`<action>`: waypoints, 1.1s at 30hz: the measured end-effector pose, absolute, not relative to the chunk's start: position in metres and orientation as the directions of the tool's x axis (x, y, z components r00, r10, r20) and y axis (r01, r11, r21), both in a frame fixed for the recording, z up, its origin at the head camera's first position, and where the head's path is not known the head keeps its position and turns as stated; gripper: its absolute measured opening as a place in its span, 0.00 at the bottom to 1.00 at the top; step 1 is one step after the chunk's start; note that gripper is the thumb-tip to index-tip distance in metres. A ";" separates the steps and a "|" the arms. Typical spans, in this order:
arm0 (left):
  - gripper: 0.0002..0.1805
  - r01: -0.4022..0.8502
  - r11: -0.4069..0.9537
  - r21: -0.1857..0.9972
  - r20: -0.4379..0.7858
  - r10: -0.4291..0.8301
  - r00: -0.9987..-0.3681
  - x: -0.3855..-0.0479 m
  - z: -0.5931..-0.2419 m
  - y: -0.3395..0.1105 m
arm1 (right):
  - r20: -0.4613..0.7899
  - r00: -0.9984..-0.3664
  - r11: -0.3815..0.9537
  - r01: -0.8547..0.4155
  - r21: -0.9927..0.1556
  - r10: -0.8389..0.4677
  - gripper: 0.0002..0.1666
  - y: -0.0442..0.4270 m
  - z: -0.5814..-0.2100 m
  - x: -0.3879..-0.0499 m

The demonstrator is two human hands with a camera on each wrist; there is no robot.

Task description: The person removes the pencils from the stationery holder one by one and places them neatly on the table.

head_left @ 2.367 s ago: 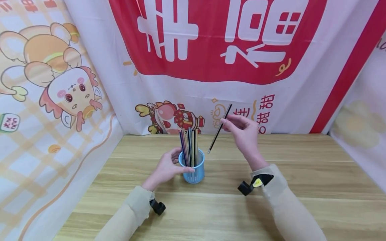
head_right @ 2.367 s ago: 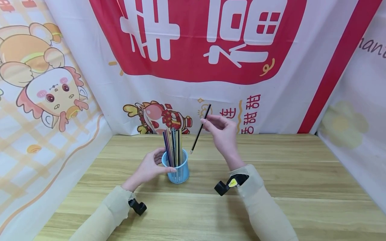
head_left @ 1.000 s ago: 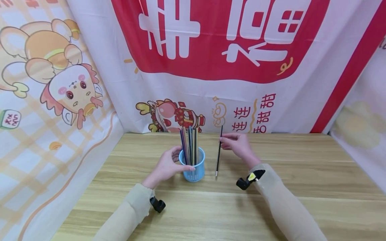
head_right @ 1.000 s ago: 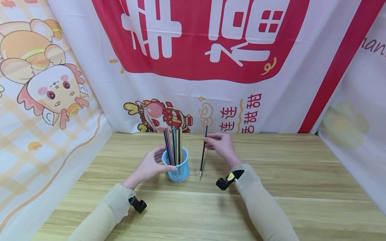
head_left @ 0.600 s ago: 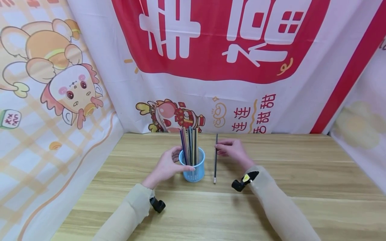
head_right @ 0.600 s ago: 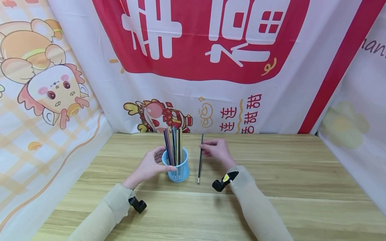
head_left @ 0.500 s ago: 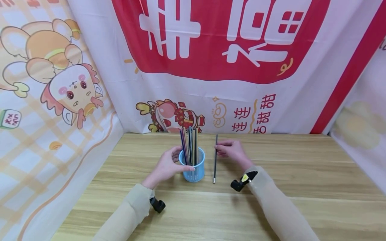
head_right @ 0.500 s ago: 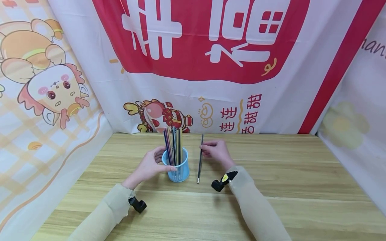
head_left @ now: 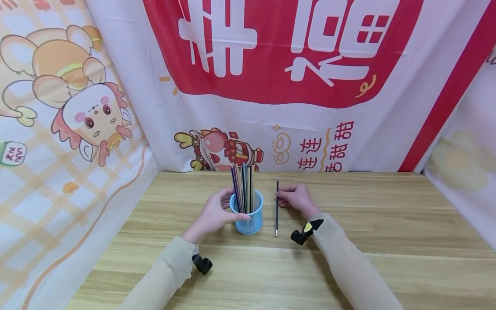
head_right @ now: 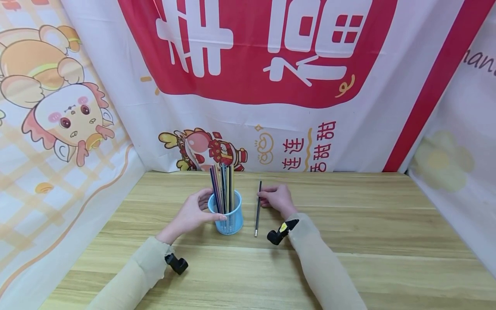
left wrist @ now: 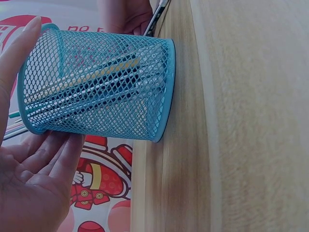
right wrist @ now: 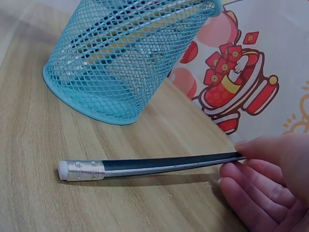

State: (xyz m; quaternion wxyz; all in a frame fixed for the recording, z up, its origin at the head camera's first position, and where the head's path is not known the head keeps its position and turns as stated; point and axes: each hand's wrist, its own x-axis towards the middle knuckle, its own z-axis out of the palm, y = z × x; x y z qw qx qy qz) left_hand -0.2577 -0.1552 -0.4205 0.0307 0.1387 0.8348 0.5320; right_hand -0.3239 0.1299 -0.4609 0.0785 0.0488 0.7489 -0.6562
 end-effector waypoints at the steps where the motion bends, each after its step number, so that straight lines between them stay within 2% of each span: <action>1: 0.54 0.199 0.396 0.896 0.097 0.264 -0.960 -0.258 -0.421 -0.155 | -0.184 -0.983 0.137 0.179 -0.974 -0.027 0.18 0.129 -0.461 -0.324; 18: 0.53 0.198 0.402 0.894 0.094 0.264 -0.960 -0.258 -0.420 -0.155 | -0.168 -0.981 0.237 0.187 -0.953 0.098 0.12 0.117 -0.457 -0.320; 33: 0.55 0.198 0.402 0.894 0.095 0.263 -0.960 -0.260 -0.423 -0.156 | -0.157 -0.979 0.315 0.192 -0.929 0.132 0.13 0.113 -0.456 -0.319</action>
